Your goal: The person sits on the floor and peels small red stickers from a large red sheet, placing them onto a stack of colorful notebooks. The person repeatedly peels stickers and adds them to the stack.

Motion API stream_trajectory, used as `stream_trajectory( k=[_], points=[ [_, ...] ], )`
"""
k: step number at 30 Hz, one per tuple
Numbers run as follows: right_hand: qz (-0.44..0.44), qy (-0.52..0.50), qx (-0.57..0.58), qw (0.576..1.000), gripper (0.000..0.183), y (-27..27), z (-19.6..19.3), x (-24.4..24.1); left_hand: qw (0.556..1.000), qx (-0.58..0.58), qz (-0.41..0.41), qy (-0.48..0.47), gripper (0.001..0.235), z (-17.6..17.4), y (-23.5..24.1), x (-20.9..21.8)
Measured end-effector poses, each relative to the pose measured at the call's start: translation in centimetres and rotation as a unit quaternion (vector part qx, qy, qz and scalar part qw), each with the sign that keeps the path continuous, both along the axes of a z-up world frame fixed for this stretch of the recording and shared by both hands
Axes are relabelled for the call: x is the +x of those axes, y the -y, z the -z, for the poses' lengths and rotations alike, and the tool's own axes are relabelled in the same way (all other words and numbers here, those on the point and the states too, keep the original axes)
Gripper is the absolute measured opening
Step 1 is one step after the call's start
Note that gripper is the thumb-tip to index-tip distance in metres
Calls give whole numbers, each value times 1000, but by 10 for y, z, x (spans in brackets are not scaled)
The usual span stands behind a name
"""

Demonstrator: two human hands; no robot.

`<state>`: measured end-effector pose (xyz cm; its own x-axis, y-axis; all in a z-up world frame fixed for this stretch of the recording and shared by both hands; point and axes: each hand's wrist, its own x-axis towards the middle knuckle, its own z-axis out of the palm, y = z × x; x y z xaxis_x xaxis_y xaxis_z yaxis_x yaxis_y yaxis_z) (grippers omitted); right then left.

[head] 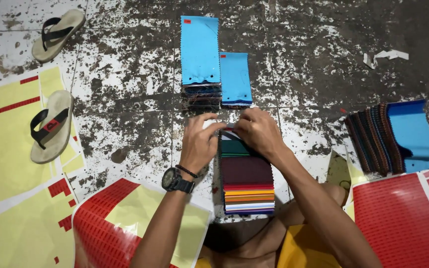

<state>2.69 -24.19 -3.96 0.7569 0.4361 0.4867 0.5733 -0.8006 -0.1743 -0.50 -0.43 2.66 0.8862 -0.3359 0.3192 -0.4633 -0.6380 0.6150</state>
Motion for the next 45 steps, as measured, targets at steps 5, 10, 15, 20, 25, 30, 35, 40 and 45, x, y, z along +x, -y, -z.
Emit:
stream_trajectory(
  k=[5,10,15,20,25,30,35,40,45],
  points=[
    [-90,-261,8,961,15,-11,-85,-33,972,-219,-54,-69,43,6,1,2],
    [-75,-430,89,895,16,-27,-137,-40,908,-388,-29,-153,41,5,10,-2],
    [-21,-411,185,893,17,-27,-119,-36,885,-428,-5,-184,41,-3,19,-5],
    [-17,-410,173,895,12,-26,-107,-28,905,-386,14,-178,46,-2,21,-3],
    [5,-416,155,896,9,-26,-106,-29,934,-340,14,-104,43,3,23,2],
    [50,-407,190,892,10,-24,-89,-17,972,-234,-29,-11,39,1,14,-2],
    [78,-428,182,882,14,-26,-88,-16,997,-65,-41,28,27,41,1,2],
    [95,-388,122,909,16,-26,-50,-7,989,92,-30,109,29,55,11,1],
    [124,-367,72,919,17,-28,-64,-12,982,147,-27,112,30,55,12,1]
  ],
)
